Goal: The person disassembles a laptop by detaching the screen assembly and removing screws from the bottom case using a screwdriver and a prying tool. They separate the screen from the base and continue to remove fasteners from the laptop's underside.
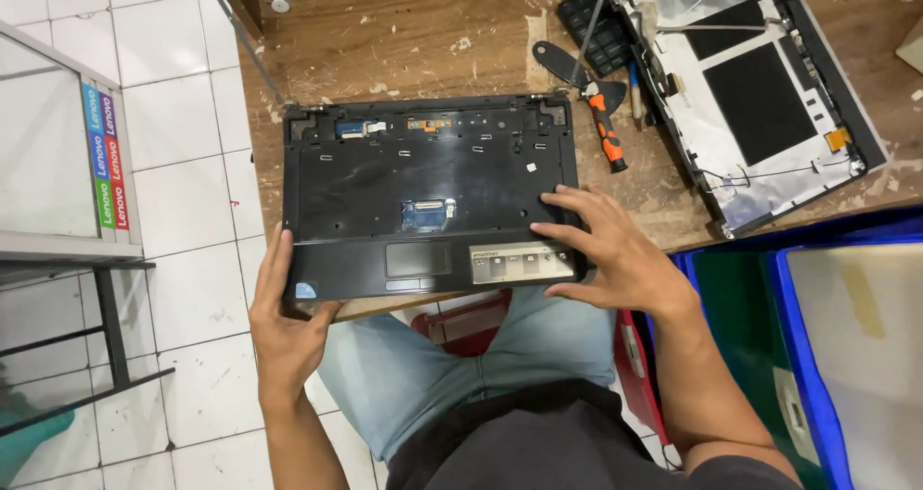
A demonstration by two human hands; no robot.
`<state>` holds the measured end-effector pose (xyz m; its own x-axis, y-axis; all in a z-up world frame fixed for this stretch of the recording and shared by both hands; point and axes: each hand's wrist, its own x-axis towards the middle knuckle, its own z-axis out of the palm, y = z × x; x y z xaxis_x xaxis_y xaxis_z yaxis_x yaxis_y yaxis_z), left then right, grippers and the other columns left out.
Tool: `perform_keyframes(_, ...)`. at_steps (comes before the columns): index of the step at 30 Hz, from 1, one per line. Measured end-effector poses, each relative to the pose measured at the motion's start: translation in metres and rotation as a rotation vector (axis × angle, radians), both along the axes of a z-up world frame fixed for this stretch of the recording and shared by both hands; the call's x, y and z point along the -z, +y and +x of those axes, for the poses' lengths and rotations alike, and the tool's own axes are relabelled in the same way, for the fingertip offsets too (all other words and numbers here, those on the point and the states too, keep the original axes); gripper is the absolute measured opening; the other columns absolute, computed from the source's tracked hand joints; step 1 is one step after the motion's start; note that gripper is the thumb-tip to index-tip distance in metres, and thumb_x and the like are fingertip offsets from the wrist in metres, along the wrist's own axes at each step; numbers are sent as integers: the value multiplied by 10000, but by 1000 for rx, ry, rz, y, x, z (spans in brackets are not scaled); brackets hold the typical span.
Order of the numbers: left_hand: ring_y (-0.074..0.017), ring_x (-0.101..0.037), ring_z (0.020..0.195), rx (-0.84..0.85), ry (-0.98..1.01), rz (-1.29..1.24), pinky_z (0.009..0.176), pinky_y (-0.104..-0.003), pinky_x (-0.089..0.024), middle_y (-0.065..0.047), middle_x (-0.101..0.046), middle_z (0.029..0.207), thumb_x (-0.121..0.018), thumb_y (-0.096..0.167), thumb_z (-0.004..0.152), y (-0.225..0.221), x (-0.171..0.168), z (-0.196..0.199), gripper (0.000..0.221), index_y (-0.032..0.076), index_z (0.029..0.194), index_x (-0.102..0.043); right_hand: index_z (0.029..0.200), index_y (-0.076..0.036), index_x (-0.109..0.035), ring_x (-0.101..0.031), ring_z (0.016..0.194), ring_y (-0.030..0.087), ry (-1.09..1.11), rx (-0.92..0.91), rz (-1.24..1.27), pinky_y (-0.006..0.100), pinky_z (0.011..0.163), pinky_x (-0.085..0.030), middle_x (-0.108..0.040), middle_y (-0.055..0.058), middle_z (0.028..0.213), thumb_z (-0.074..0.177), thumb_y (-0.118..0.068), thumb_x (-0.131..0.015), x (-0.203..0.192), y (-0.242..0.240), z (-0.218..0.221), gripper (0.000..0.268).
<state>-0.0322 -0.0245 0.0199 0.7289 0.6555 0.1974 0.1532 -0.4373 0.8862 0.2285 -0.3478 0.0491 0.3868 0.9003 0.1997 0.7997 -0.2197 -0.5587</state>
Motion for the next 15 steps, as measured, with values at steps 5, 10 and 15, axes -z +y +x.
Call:
perform_keyframes(5,-533,-439,1535,-1,-28,0,1318,-623,-286,-314,-482,1663,-946,86,746,-1,0,2,999,53,1636,-495,1289,-28,-759,-657,1373,441,-111,-43,186,612,1161,-481,-726,206,1437,834,-268,-910,12,-6,0,536)
perform_keyframes(10,-549,-438,1527,-2,-43,-10,1306,-640,-287,-329,-483,1655,-949,58,739,-1,-4,1,1014,50,1642,-487,1205,46,-788,-766,1220,426,-235,-53,402,510,1044,-630,-795,215,1302,865,-331,-906,39,-5,3,521)
perform_keyframes(15,-533,-462,1521,-2,-20,-37,1302,-650,-289,-308,-535,1613,-959,38,715,-1,-6,1,1058,48,1654,-472,1365,143,-715,-749,1098,412,-447,260,509,508,1053,-638,-736,265,1227,740,-697,-916,96,-30,18,1066)
